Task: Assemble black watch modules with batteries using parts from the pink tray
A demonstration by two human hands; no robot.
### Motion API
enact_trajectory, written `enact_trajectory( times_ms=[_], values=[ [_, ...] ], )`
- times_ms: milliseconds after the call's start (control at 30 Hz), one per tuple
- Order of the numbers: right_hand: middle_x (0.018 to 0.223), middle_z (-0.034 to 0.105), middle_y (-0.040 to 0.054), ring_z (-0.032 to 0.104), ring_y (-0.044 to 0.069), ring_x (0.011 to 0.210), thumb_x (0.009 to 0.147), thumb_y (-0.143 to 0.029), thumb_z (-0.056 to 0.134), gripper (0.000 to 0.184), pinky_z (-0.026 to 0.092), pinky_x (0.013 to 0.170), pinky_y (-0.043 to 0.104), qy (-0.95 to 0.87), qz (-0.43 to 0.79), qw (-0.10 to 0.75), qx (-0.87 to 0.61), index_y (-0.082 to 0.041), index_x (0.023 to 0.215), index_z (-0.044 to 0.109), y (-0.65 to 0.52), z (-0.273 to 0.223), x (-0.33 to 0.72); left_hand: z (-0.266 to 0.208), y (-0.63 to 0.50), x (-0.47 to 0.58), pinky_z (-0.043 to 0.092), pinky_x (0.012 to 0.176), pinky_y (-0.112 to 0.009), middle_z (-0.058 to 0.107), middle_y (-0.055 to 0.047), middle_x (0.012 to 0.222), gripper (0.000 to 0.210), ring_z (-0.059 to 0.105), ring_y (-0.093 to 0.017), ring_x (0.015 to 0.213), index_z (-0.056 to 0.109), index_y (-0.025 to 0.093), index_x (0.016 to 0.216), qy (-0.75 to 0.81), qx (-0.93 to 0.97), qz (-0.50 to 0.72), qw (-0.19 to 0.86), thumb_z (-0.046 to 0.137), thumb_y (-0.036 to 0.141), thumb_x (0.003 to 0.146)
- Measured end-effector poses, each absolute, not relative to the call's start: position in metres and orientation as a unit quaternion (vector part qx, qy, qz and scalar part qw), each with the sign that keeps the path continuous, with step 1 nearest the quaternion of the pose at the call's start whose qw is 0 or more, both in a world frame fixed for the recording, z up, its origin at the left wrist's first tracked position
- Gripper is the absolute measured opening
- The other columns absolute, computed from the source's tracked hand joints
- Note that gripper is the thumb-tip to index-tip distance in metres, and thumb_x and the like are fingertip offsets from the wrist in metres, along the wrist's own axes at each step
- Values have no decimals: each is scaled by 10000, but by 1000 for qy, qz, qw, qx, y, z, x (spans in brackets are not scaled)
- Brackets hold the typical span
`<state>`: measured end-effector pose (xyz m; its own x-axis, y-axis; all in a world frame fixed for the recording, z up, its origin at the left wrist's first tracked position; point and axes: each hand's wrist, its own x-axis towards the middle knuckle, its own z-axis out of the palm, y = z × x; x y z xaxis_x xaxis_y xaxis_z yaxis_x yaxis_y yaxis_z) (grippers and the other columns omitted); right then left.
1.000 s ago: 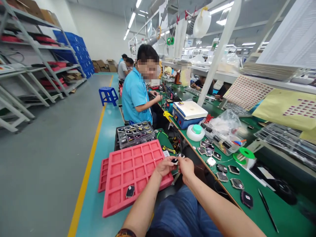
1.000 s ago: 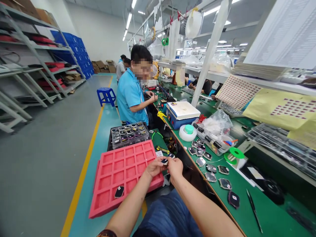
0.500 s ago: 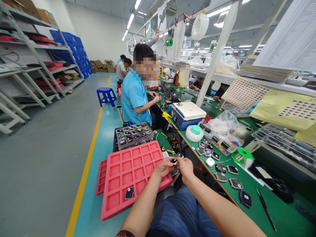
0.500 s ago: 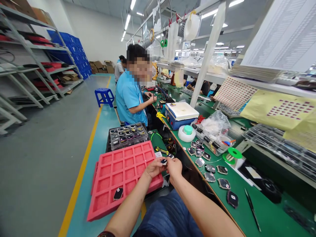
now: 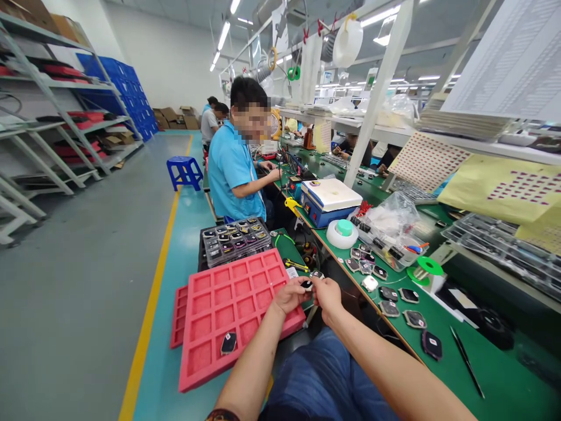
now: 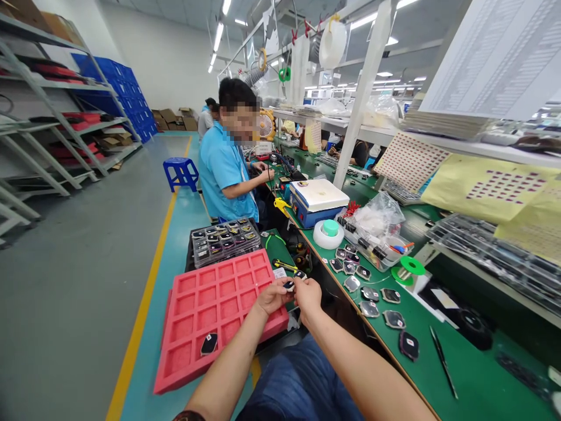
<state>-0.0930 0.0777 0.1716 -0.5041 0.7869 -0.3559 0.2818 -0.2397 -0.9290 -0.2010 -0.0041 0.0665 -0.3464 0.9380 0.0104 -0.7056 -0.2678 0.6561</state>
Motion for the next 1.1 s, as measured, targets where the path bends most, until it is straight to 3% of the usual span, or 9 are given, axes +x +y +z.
enact_trajectory(
  times_ms=[167, 267, 400, 633, 1100],
  values=[
    [559, 569, -23, 478, 118, 452, 820, -301, 702, 232, 370, 384, 219, -584, 651, 198, -442, -220, 721, 509, 75, 184, -92, 88, -7, -198, 521, 749, -307, 767, -99, 880, 453, 702, -189, 741, 764, 112, 996, 306, 218, 770, 516, 922, 232, 588],
    [528, 538, -43, 459, 107, 439, 818, -317, 713, 274, 375, 400, 215, -580, 671, 194, -419, -231, 704, 479, 70, 200, -81, 104, -18, -191, 516, 746, -285, 775, -72, 910, 512, 691, -165, 748, 775, 123, 1046, 321, 207, 775, 504, 965, 197, 577],
    [584, 587, -45, 524, 111, 497, 778, -371, 788, 307, 431, 451, 211, -565, 707, 184, -383, -221, 725, 525, 73, 224, -52, 137, -34, -174, 526, 837, -253, 787, -43, 1011, 556, 707, -146, 881, 790, 151, 1106, 351, 204, 769, 493, 999, 103, 593],
    [627, 632, -34, 544, 108, 500, 758, -428, 895, 406, 465, 483, 228, -562, 778, 156, -233, -206, 766, 555, 81, 264, 8, 205, -58, -136, 564, 931, -327, 749, -65, 1114, 455, 716, -199, 1037, 808, 209, 1163, 448, 413, 703, 366, 983, 185, 743],
    [666, 652, -30, 584, 105, 525, 830, -368, 864, 331, 505, 506, 225, -577, 786, 153, -164, -188, 783, 590, 86, 272, 46, 243, -69, -105, 578, 904, -346, 702, -66, 1090, 372, 684, -205, 1017, 801, 227, 1178, 500, 489, 635, 327, 934, 233, 831]
  ],
)
